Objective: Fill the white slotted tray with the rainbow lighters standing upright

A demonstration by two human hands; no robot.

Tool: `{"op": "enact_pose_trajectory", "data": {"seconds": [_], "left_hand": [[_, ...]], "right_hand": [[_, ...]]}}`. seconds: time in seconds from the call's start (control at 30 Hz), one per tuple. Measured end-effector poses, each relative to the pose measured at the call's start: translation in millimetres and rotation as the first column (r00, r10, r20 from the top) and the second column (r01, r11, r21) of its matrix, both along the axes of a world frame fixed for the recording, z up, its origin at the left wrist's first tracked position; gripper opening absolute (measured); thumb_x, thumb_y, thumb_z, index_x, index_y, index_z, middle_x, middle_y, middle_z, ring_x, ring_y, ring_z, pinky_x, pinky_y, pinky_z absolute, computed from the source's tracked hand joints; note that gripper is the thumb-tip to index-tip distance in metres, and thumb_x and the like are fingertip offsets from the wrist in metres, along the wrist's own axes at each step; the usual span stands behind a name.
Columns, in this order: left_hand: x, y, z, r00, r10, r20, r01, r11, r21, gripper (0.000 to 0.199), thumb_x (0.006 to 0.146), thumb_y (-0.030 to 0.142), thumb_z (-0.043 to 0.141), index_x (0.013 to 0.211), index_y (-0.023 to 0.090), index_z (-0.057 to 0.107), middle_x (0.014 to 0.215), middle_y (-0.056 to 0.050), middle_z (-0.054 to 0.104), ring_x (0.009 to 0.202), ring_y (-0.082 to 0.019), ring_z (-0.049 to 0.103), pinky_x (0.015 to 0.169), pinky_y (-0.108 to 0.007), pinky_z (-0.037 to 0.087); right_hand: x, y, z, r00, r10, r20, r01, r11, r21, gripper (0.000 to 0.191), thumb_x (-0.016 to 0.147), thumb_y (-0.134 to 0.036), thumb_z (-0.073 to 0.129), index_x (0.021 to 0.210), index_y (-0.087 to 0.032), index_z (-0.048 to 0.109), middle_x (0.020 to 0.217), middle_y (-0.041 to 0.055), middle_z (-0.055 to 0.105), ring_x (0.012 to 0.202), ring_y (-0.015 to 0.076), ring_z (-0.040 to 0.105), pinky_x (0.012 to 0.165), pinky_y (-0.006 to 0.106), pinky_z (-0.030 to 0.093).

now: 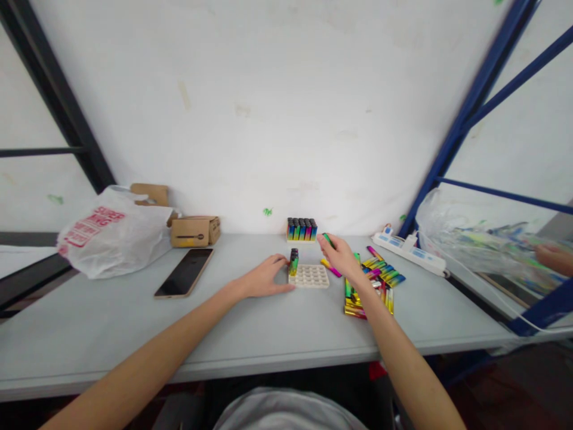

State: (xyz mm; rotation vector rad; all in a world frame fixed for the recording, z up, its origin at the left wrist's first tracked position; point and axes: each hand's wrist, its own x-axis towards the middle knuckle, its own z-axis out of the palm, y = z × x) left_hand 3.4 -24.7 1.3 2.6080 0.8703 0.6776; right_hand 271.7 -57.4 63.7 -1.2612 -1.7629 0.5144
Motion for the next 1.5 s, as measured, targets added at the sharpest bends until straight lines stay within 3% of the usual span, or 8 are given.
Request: {"op": "enact_pose_trajectory", "data": {"seconds": [0.13, 0.27, 0.53, 0.77, 0.87, 0.97, 1.1, 1.5], "left_hand": [[-0.2, 0.4, -0.8, 1.000, 0.000, 0.008, 0.000, 1.000, -0.002, 0.064, 0.090, 0.065, 0.074, 0.134, 0.020, 0.061, 0.138, -0.017, 0.061, 0.131, -0.036, 0.061, 0.120, -0.053, 0.046], [-0.5, 0.7, -1.1, 1.000, -0.003, 0.002, 0.003, 1.000, 0.000, 0.065, 0.090, 0.066, 0.073, 0.134, 0.019, 0.061, 0.138, -0.017, 0.061, 0.131, -0.035, 0.061, 0.121, -0.052, 0.046], [-0.4, 1.0, -1.1, 1.000, -0.003, 0.014, 0.003, 1.000, 0.001, 0.065, 0.089, 0.064, 0.075, 0.134, 0.020, 0.062, 0.138, -0.017, 0.062, 0.131, -0.035, 0.061, 0.120, -0.053, 0.046], [0.6, -0.4, 0.0, 1.000, 0.003, 0.009, -0.003, 1.000, -0.002, 0.065, 0.090, 0.064, 0.075, 0.134, 0.019, 0.061, 0.139, -0.017, 0.062, 0.132, -0.035, 0.061, 0.120, -0.052, 0.046], [0.5, -0.7, -0.3, 1.000, 0.006, 0.002, -0.006, 1.000, -0.004, 0.065, 0.090, 0.064, 0.074, 0.134, 0.019, 0.061, 0.140, -0.017, 0.062, 0.133, -0.035, 0.060, 0.121, -0.052, 0.045], [0.2, -0.2, -1.0, 1.000, 0.014, 0.000, -0.014, 1.000, -0.003, 0.066, 0.089, 0.066, 0.074, 0.134, 0.019, 0.061, 0.140, -0.017, 0.061, 0.134, -0.036, 0.060, 0.121, -0.053, 0.046], [-0.1, 0.2, -0.8, 1.000, 0.015, -0.008, -0.015, 1.000, -0.005, 0.067, 0.089, 0.067, 0.073, 0.135, 0.020, 0.061, 0.139, -0.016, 0.061, 0.133, -0.036, 0.060, 0.120, -0.052, 0.046], [1.3, -2.3, 2.5, 1.000, 0.003, -0.008, -0.003, 1.000, -0.009, 0.065, 0.090, 0.067, 0.072, 0.133, 0.019, 0.062, 0.137, -0.018, 0.063, 0.131, -0.037, 0.060, 0.119, -0.051, 0.047]], "right_hand": [[-5.8, -3.8, 1.2, 0.995, -0.086, 0.042, 0.081, 0.992, 0.098, 0.059, 0.094, -0.072, 0.048, 0.063, -0.024, 0.033, 0.061, -0.0037, 0.032, 0.061, 0.0130, 0.034, 0.057, 0.028, 0.026], [-7.8, -3.3, -1.3, 0.987, -0.146, 0.074, 0.139, 0.986, 0.092, 0.046, 0.090, -0.058, 0.046, 0.060, -0.025, 0.032, 0.061, -0.0025, 0.031, 0.060, 0.0134, 0.036, 0.058, 0.028, 0.025], [-9.2, -3.0, -2.2, 0.985, -0.096, 0.144, 0.088, 0.994, 0.065, 0.046, 0.096, -0.058, 0.043, 0.065, -0.024, 0.040, 0.060, -0.0025, 0.044, 0.065, 0.0158, 0.048, 0.062, 0.027, 0.031], [-4.9, -3.7, -2.3, 0.966, 0.071, 0.249, -0.073, 0.997, -0.001, 0.039, 0.108, -0.051, 0.039, 0.089, -0.022, 0.057, 0.081, 0.0013, 0.066, 0.075, 0.0175, 0.060, 0.072, 0.027, 0.042], [-6.3, -2.6, -2.2, 0.937, 0.109, 0.332, -0.130, 0.991, 0.043, 0.042, 0.109, -0.051, 0.043, 0.082, -0.022, 0.057, 0.085, 0.0044, 0.067, 0.082, 0.0190, 0.060, 0.078, 0.029, 0.045], [-8.7, -4.0, -2.4, 0.908, 0.153, 0.389, -0.174, 0.985, 0.019, 0.052, 0.108, -0.058, 0.045, 0.072, -0.022, 0.055, 0.075, 0.0024, 0.064, 0.074, 0.0182, 0.056, 0.074, 0.029, 0.044], [-9.6, -7.5, -4.5, 0.895, 0.299, 0.331, -0.267, 0.954, -0.139, 0.055, 0.107, -0.061, 0.046, 0.072, -0.021, 0.059, 0.069, 0.0003, 0.067, 0.064, 0.0161, 0.057, 0.065, 0.027, 0.041], [-10.6, -7.5, -8.5, 0.853, 0.399, 0.337, -0.359, 0.917, -0.176, 0.031, 0.106, -0.042, 0.057, 0.092, -0.018, 0.071, 0.083, 0.0037, 0.077, 0.072, 0.0184, 0.066, 0.068, 0.026, 0.044]]}}
